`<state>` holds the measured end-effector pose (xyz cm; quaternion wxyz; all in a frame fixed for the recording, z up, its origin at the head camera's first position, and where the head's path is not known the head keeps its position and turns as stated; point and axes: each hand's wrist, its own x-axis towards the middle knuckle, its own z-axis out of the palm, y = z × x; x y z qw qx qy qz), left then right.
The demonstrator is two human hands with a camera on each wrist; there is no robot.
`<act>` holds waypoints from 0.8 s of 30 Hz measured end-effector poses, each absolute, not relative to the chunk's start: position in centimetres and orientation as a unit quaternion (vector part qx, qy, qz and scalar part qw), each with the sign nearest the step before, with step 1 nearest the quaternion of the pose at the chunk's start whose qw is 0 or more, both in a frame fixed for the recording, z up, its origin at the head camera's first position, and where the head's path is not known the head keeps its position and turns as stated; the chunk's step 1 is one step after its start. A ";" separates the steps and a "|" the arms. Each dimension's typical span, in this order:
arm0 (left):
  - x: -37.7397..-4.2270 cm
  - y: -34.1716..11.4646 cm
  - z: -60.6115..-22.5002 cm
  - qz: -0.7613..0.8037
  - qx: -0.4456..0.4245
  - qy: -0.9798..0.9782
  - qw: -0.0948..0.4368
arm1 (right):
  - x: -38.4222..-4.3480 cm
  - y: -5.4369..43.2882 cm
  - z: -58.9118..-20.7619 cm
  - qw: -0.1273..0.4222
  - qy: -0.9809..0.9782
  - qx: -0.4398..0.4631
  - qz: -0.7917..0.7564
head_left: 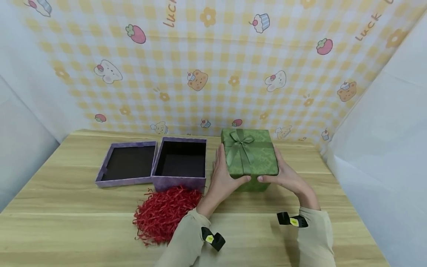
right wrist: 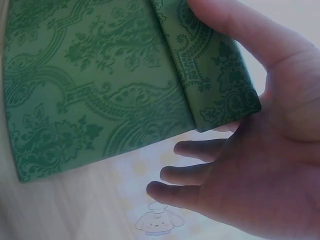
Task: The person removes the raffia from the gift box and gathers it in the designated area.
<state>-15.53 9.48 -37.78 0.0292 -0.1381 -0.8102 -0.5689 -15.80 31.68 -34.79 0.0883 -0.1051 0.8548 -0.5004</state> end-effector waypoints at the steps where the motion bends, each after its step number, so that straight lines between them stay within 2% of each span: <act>1: -15.5 9.5 -37.7 -0.570 -0.140 -0.809 0.030 | -15.7 31.7 -34.7 0.085 0.854 -0.106 -0.503; 15: -14.8 10.3 -35.9 -0.578 -0.168 -0.798 0.045 | -14.2 32.5 -32.2 0.053 0.852 -0.113 -0.509; 24: -14.7 11.2 -34.7 -0.555 -0.206 -0.805 0.034 | -12.5 34.6 -31.1 0.072 0.855 -0.109 -0.501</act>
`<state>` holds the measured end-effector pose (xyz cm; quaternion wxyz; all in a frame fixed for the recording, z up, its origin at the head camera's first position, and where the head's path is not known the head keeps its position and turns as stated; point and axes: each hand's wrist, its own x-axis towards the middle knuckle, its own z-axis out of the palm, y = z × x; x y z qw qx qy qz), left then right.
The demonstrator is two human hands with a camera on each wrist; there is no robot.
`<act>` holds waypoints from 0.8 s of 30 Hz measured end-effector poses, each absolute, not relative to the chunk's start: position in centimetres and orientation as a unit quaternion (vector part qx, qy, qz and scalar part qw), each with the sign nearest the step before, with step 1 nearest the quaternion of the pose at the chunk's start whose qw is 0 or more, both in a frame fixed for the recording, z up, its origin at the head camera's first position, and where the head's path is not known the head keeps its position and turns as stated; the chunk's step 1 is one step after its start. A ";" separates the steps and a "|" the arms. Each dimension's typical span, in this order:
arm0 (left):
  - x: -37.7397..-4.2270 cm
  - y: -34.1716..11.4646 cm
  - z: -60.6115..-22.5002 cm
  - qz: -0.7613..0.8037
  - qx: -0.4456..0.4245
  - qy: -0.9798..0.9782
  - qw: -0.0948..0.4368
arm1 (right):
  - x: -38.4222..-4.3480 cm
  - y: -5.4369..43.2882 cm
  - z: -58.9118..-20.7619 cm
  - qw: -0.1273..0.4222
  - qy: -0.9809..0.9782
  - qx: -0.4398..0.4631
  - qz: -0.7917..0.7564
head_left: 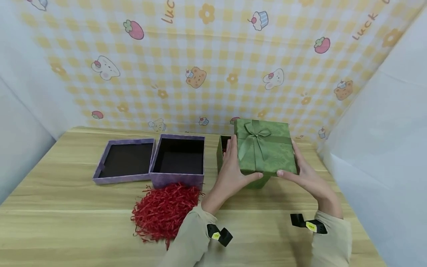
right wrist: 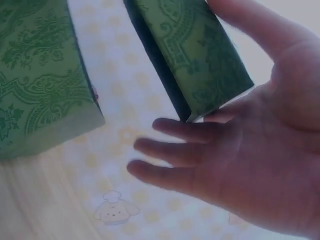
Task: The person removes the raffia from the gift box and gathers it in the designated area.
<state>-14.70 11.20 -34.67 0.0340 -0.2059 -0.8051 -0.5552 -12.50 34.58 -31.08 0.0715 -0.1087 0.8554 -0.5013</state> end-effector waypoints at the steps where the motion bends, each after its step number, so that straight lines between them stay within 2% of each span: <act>1: -14.7 11.3 -34.7 -0.549 -0.212 -0.808 0.030 | -12.3 34.8 -31.1 0.073 0.854 -0.108 -0.503; 6: -15.0 11.3 -35.0 -0.544 -0.225 -0.808 0.015 | -12.1 35.5 -31.2 0.075 0.844 -0.112 -0.519; 14: -15.4 11.0 -35.2 -0.559 -0.250 -0.790 0.019 | -12.0 36.5 -30.9 0.102 0.708 -0.178 -0.676; 24: -15.6 10.5 -35.4 -0.537 -0.273 -0.798 0.025 | -12.3 37.0 -31.3 0.105 0.703 -0.170 -0.683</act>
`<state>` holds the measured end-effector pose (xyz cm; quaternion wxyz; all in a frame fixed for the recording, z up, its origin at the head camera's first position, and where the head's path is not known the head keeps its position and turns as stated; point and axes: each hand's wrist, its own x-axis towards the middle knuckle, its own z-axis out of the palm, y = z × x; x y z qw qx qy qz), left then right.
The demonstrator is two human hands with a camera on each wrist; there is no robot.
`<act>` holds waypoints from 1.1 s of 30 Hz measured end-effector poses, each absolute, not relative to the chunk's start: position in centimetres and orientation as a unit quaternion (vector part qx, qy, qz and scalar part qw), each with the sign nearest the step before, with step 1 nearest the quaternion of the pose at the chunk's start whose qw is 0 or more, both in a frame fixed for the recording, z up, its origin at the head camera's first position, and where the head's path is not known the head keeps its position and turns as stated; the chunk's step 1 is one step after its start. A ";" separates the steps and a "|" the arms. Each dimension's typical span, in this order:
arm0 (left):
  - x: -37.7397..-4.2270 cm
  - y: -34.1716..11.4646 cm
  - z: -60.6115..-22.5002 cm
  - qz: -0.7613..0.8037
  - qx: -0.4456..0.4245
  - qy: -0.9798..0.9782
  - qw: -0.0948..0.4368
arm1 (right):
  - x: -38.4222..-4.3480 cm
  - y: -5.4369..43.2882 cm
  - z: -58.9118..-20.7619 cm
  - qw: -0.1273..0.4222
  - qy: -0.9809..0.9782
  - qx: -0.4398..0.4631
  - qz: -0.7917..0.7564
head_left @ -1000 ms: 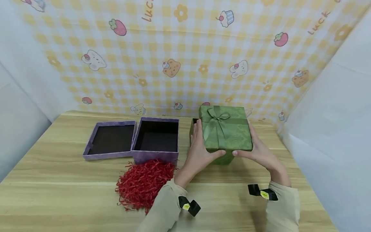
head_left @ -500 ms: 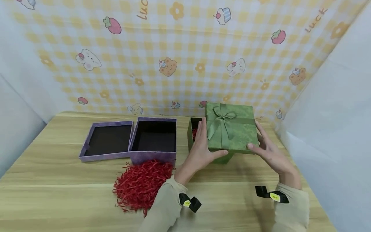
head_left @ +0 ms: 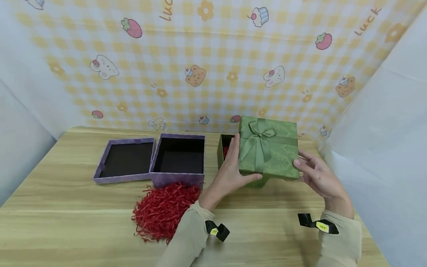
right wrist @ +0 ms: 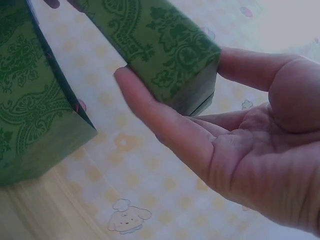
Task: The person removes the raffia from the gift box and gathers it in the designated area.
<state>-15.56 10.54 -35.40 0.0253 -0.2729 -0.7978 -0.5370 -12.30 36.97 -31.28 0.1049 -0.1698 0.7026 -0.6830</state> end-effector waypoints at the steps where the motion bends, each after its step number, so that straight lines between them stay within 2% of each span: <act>1: -15.6 10.5 -35.4 -0.533 -0.279 -0.798 0.025 | -12.3 37.0 -31.3 0.105 0.709 -0.161 -0.679; 6: -15.7 9.8 -35.2 -0.535 -0.286 -0.795 0.002 | -12.1 37.0 -31.3 0.098 0.737 -0.114 -0.659; 13: -15.7 8.6 -34.8 -0.585 -0.231 -0.775 -0.055 | -12.0 37.0 -30.9 0.080 0.758 -0.085 -0.642; 22: -15.6 7.9 -33.8 -0.691 -0.165 -0.700 -0.071 | -11.9 36.8 -31.0 0.022 0.736 -0.159 -0.657; 33: -15.7 7.3 -33.0 -0.783 -0.158 -0.575 -0.177 | -11.4 35.5 -30.0 -0.068 0.758 -0.207 -0.615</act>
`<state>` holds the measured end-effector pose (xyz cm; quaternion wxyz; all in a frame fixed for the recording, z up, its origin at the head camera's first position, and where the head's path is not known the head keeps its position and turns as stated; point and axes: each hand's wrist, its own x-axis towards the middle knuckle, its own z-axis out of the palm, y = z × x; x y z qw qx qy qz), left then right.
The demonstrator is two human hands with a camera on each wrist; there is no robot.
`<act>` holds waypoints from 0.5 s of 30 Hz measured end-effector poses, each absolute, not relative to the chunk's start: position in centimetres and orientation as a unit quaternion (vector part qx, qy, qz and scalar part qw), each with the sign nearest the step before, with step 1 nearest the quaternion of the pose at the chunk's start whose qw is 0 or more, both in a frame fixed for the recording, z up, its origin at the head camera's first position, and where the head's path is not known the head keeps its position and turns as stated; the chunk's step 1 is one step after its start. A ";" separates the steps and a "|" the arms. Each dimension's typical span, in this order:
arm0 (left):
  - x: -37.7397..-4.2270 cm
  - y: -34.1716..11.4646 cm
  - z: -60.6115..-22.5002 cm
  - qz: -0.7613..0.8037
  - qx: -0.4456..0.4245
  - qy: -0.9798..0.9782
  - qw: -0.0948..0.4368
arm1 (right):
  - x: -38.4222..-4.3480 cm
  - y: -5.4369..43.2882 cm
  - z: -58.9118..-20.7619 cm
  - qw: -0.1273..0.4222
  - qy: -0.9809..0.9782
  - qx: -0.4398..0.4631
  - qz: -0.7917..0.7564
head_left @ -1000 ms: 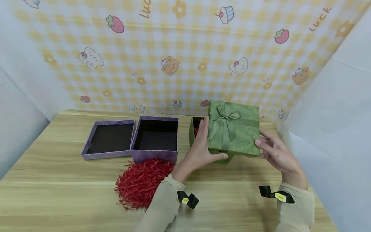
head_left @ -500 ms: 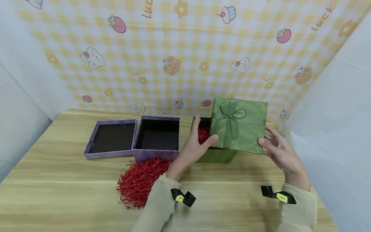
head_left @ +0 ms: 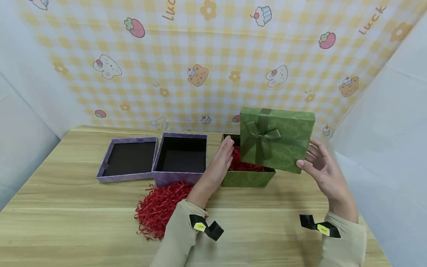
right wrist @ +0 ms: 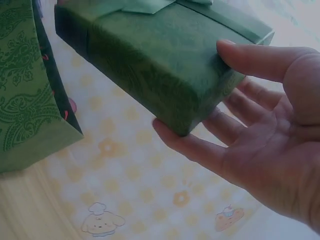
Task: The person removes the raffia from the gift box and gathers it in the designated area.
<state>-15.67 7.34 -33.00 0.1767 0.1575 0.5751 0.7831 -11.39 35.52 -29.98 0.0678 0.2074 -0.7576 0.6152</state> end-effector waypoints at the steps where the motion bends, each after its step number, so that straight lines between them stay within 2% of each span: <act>1: -15.7 7.3 -33.0 0.796 0.159 0.553 0.187 | -11.3 35.3 -29.9 0.078 -0.756 0.213 0.613; 4: -16.0 7.2 -33.1 0.831 0.159 0.485 0.222 | -11.1 34.6 -29.6 0.116 -0.768 0.229 0.588; 8: -16.3 7.0 -33.3 0.859 0.153 0.416 0.258 | -10.9 33.4 -29.1 0.167 -0.828 0.239 0.479; 11: -16.4 6.9 -33.4 0.874 0.144 0.379 0.269 | -10.8 32.7 -29.0 0.193 -0.854 0.246 0.415; 15: -16.5 6.8 -33.5 0.895 0.120 0.333 0.271 | -10.6 32.3 -28.9 0.219 -0.849 0.256 0.407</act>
